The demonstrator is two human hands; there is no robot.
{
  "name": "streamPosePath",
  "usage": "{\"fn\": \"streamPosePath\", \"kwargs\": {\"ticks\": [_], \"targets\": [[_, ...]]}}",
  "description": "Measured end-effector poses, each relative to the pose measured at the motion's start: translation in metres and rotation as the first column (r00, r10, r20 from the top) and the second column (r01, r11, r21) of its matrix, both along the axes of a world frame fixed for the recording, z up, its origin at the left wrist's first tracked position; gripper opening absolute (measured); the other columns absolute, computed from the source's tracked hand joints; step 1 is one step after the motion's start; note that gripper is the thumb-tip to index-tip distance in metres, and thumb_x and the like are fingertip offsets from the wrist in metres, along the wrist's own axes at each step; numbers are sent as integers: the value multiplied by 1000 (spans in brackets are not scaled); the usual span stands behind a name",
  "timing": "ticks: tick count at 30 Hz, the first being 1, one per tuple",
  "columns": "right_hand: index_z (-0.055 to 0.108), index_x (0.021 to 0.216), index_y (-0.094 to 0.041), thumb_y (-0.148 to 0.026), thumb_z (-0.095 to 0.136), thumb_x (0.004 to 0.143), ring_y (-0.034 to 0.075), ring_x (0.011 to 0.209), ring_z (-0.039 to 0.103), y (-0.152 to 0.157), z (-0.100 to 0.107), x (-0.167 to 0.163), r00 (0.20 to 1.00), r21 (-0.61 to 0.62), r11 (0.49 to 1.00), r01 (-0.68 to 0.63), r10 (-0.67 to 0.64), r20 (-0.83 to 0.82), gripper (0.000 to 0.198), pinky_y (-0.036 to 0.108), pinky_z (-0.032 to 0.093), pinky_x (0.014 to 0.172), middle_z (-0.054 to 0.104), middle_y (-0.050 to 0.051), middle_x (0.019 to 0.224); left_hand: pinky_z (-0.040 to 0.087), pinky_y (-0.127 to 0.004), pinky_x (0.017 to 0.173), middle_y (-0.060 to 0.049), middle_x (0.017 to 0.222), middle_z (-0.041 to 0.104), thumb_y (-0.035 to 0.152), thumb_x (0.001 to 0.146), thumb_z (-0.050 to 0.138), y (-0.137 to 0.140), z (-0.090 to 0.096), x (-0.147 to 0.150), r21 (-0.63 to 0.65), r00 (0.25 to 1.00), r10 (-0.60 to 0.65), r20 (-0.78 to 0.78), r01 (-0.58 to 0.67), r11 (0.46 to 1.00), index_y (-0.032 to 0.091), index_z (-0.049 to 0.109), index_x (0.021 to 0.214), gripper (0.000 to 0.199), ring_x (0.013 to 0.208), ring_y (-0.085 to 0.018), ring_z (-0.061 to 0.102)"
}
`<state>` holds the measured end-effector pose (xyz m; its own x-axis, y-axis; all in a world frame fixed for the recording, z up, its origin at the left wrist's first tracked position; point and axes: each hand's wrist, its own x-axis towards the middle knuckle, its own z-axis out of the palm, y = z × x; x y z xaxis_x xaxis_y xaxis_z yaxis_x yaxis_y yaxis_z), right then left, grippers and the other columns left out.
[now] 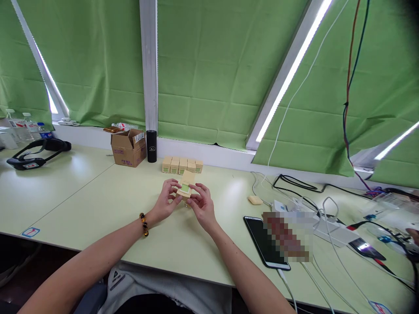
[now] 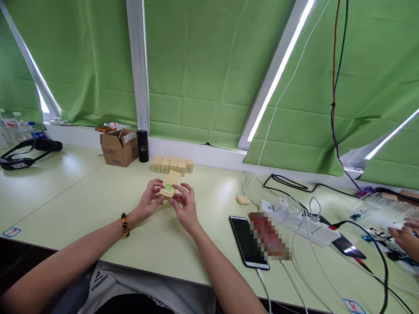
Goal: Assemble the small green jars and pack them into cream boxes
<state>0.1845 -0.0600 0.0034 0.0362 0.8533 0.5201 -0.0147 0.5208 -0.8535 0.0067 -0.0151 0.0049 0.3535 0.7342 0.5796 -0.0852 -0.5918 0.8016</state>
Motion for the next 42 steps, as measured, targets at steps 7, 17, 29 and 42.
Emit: {"fn": "streamPosePath", "kwargs": {"ticks": [7,17,29,42], "targets": [[69,124,-36,-42,71,90,10,79,69,5,-6,-1,998,-5,999,52,-52,24,35,40,63,88,39,6,134,52,-24,64,-6,121,39,35,97,60,3,-5,4,36,997,80,-2,-80,996,24,49,108,19,89,-13,58],[62,135,-36,-39,66,95,25,123,63,-2,1,0,994,61,996,60,-65,87,40,48,52,110,29,8,155,44,-51,110,-13,132,47,26,93,61,-8,6,2,376,948,274,-162,-197,905,25,48,120,30,135,-29,43],[51,147,-37,-29,59,97,28,156,23,-19,5,-4,881,207,977,-43,-60,469,52,55,31,123,26,3,168,44,-46,101,-15,141,50,37,98,56,1,5,-4,256,928,347,-136,-306,917,25,36,148,55,123,-28,51],[68,116,-30,-8,58,84,27,120,60,1,-8,5,813,329,925,191,-337,476,40,52,49,105,70,6,120,48,-40,93,-11,123,62,37,85,70,41,-14,-9,-64,919,394,-25,-395,917,21,47,130,54,107,-23,60]]}}
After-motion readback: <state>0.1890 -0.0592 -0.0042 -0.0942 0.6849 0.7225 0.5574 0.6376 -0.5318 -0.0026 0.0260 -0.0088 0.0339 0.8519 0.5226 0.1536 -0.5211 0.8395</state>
